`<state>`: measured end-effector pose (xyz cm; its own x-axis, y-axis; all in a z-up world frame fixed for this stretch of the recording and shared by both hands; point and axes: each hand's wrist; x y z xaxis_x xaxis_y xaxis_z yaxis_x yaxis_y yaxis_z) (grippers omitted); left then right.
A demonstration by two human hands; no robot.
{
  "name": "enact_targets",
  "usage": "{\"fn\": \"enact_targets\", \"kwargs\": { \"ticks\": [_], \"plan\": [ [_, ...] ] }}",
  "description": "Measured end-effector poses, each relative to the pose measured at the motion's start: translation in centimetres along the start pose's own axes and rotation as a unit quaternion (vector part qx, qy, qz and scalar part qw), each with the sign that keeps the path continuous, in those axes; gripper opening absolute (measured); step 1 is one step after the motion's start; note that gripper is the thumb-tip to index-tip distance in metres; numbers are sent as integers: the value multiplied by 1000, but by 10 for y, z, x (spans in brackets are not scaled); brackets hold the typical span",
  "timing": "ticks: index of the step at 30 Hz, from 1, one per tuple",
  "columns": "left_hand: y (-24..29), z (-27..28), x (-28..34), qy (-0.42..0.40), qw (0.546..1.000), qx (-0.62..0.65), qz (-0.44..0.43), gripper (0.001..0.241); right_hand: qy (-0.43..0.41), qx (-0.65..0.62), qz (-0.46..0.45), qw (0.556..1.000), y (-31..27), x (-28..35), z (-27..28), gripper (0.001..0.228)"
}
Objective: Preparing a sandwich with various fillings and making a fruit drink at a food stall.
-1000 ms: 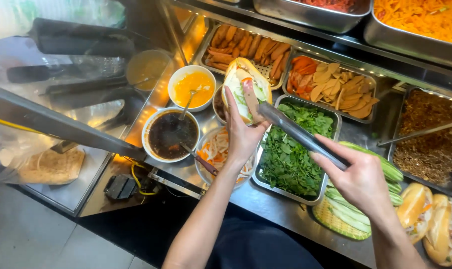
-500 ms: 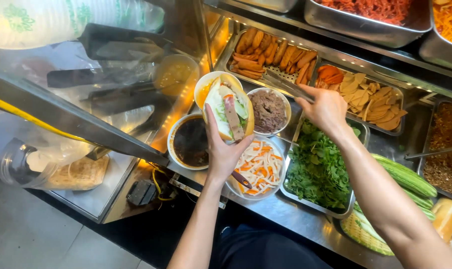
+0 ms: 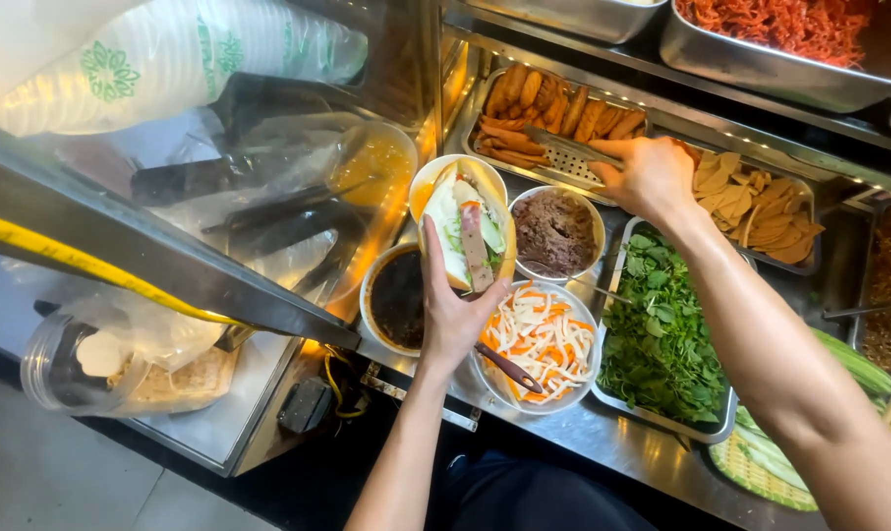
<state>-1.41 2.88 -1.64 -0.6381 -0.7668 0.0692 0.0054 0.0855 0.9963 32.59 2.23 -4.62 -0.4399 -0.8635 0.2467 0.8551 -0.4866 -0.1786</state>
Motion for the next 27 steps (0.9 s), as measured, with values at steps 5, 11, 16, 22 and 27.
{"fn": "enact_targets", "kwargs": {
  "ticks": [5, 11, 16, 22, 27],
  "plan": [
    [-4, -5, -15, -15, 1000, 10, -18, 120, 8, -96, -62, 993, -17, 79, 38, 41],
    [-7, -4, -16, -21, 999, 0, -41, 120, 13, 28, -33, 999, -14, 26, -2, 42],
    [-5, 8, -3, -4, 999, 8, -44, 120, 12, 98, 0, 995, -10, -14, -34, 43],
    [-30, 18, -4, 18, 996, -40, -72, 122, 17, -32, -16, 999, -61, 86, 30, 36],
    [-39, -4, -8, 16, 981, -119, -151, 120, -147, -325, -95, 929, -116, 191, 119, 44]
  ]
}}
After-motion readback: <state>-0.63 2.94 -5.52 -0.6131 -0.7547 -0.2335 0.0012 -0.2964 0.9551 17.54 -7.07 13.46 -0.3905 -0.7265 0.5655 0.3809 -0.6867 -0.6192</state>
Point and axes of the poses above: each hand's wrist, its own x-axis away from the middle knuckle, its own z-axis out of the back of the hand, y = z × x, and after that the axes turned 14 degrees about -y, right-handed
